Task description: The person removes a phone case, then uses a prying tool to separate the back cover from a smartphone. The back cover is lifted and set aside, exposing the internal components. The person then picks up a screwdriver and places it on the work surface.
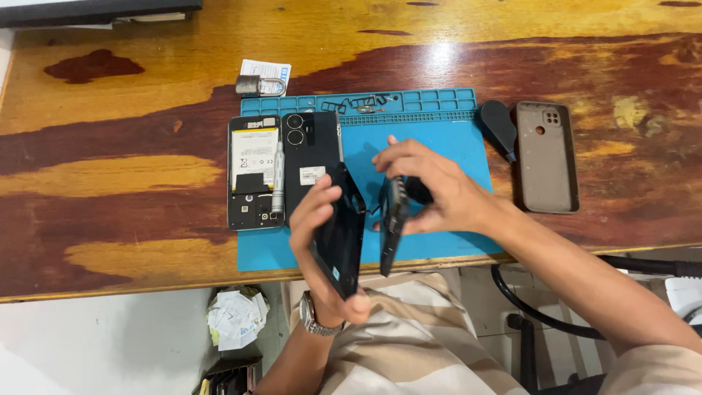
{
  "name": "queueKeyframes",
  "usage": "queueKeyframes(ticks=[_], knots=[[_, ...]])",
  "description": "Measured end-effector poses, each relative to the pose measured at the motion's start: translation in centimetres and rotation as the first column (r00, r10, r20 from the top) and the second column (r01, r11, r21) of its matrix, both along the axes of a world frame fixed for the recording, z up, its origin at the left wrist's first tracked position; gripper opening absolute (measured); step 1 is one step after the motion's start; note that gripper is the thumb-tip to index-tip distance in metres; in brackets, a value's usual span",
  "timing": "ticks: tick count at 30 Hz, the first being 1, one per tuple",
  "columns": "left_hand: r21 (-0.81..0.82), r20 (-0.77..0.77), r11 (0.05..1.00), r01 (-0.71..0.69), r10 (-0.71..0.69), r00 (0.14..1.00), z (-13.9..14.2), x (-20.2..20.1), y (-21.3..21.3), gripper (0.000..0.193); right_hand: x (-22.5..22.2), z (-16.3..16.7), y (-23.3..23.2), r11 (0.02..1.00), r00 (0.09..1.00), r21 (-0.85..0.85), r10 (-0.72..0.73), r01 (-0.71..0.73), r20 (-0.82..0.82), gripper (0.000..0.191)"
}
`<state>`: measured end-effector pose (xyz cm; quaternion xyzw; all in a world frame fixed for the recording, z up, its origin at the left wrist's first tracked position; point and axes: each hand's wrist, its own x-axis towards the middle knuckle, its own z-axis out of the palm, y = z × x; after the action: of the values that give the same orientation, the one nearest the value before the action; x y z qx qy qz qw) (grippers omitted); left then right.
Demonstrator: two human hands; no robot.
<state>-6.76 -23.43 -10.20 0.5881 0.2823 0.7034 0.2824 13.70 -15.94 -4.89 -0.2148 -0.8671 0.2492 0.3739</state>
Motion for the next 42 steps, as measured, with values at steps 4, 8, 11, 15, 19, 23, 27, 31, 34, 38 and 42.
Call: queueKeyframes(ticks=[4,8,11,15,19,23,27,31,34,38,42], knots=[[0.062,-0.110,0.998,0.001,0.005,0.994,-1.0,-0.3,-0.5,0.093,0.3,-0.7,-0.2,0.984,0.999,0.180,-0.022,0.017,0.027,0.038],[0.064,-0.156,0.998,-0.018,0.028,0.987,-1.1,-0.4,-0.8,0.098,0.3,-0.4,-0.7,0.943,0.982,0.333,-0.064,0.001,0.178,0.021],[0.074,-0.176,0.997,-0.019,0.032,0.984,-0.6,-0.9,-1.1,0.100,0.3,0.0,-1.0,0.927,0.972,0.374,-0.073,-0.017,0.225,0.017],[0.094,-0.240,0.994,-0.050,0.071,0.968,0.1,-1.5,-1.5,0.103,0.4,0.2,-1.4,0.925,0.956,0.380,-0.131,0.021,0.264,0.017],[0.106,-0.313,0.991,-0.077,0.106,0.944,0.7,-1.8,-1.7,0.102,0.4,-0.1,-1.2,0.912,0.950,0.405,-0.183,0.068,0.253,0.019],[0.008,-0.345,0.996,-0.090,0.087,0.935,1.4,-1.7,-1.7,0.095,0.4,-0.4,-1.2,0.916,0.919,0.384,-0.246,0.117,0.308,0.025],[-0.056,-0.547,0.987,-0.149,0.095,0.831,2.3,-2.7,-1.8,0.087,0.3,-0.1,-1.3,0.920,0.874,0.362,-0.292,0.147,0.388,0.024],[-0.094,-0.592,0.988,-0.121,0.042,0.805,2.7,-3.6,-1.9,0.069,0.0,0.8,-1.6,0.934,0.836,0.313,-0.306,0.172,0.455,0.026],[-0.090,-0.646,0.992,-0.089,0.010,0.763,2.7,-4.0,-1.8,0.056,0.0,1.6,-1.8,0.954,0.799,0.251,-0.280,0.166,0.532,0.031],[-0.033,-0.728,0.997,-0.070,0.024,0.685,2.7,-4.5,-1.7,0.053,0.4,2.4,-1.5,0.968,0.768,0.187,-0.247,0.168,0.591,0.033],[0.024,-0.804,0.996,-0.091,0.073,0.590,2.6,-4.4,-1.6,0.044,0.7,2.4,-1.7,0.973,0.775,0.132,-0.232,0.191,0.587,0.033]])
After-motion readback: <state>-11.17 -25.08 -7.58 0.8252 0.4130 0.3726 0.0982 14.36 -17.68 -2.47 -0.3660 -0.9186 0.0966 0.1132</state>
